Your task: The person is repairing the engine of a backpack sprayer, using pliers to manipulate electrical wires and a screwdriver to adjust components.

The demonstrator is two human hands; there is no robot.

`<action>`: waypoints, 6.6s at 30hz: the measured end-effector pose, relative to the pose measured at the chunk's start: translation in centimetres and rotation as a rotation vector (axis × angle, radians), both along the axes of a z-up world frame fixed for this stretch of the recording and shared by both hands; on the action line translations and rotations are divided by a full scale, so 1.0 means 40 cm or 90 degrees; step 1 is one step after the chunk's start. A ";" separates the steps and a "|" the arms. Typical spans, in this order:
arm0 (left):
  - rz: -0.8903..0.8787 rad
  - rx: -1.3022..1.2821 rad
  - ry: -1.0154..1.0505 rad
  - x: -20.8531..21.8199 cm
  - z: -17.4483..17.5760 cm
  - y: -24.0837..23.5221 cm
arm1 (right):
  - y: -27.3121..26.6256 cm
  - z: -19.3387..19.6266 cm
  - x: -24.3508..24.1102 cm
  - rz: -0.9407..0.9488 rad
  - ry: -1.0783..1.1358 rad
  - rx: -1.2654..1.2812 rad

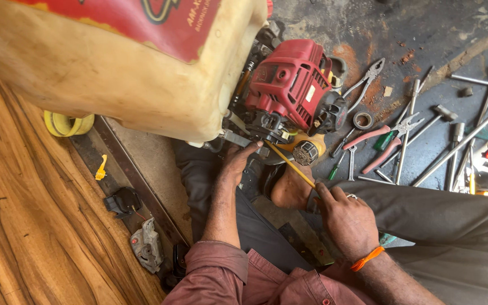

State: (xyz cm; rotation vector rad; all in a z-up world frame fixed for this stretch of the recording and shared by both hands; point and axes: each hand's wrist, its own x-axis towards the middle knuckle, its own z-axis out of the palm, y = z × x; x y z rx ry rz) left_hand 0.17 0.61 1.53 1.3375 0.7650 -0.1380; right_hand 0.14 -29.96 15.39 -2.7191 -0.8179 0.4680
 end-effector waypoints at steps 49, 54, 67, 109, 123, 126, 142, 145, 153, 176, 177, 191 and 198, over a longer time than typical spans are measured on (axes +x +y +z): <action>-0.028 0.014 0.001 -0.006 -0.020 0.010 | -0.021 -0.082 0.077 -0.235 0.542 0.268; -0.028 0.030 0.021 -0.009 -0.028 0.014 | -0.018 -0.089 0.050 -0.293 0.479 0.235; -0.102 0.009 0.078 0.003 0.029 0.028 | 0.040 0.072 0.049 -0.217 0.248 0.053; -0.127 0.027 -0.015 -0.007 -0.015 0.053 | 0.078 -0.034 -0.030 -0.524 0.788 0.392; -0.162 0.047 0.053 -0.020 0.001 0.051 | 0.031 -0.082 -0.032 -0.592 1.003 0.567; -0.146 0.029 0.047 -0.002 0.009 0.047 | 0.053 -0.064 -0.032 -0.452 0.749 0.409; -0.114 0.040 -0.019 0.006 0.016 0.028 | 0.029 -0.058 0.029 -0.493 0.870 0.474; -0.110 0.055 -0.017 -0.016 -0.010 0.033 | 0.037 -0.028 -0.058 -0.214 0.176 0.291; -0.142 0.061 0.151 -0.002 -0.016 0.049 | 0.079 0.007 -0.055 -0.122 0.085 -0.028; -0.013 0.325 -0.157 -0.021 -0.001 -0.017 | -0.367 0.091 0.064 -0.166 0.190 -0.109; -0.030 0.401 -0.129 -0.019 0.019 -0.026 | -0.473 0.071 0.095 -0.252 0.231 -0.044; 0.073 0.254 -0.159 -0.001 -0.027 -0.025 | -0.433 -0.253 0.403 -0.528 0.030 -0.247; 0.125 0.142 0.017 -0.027 -0.025 -0.017 | -0.183 -0.406 0.359 -0.416 0.168 -0.176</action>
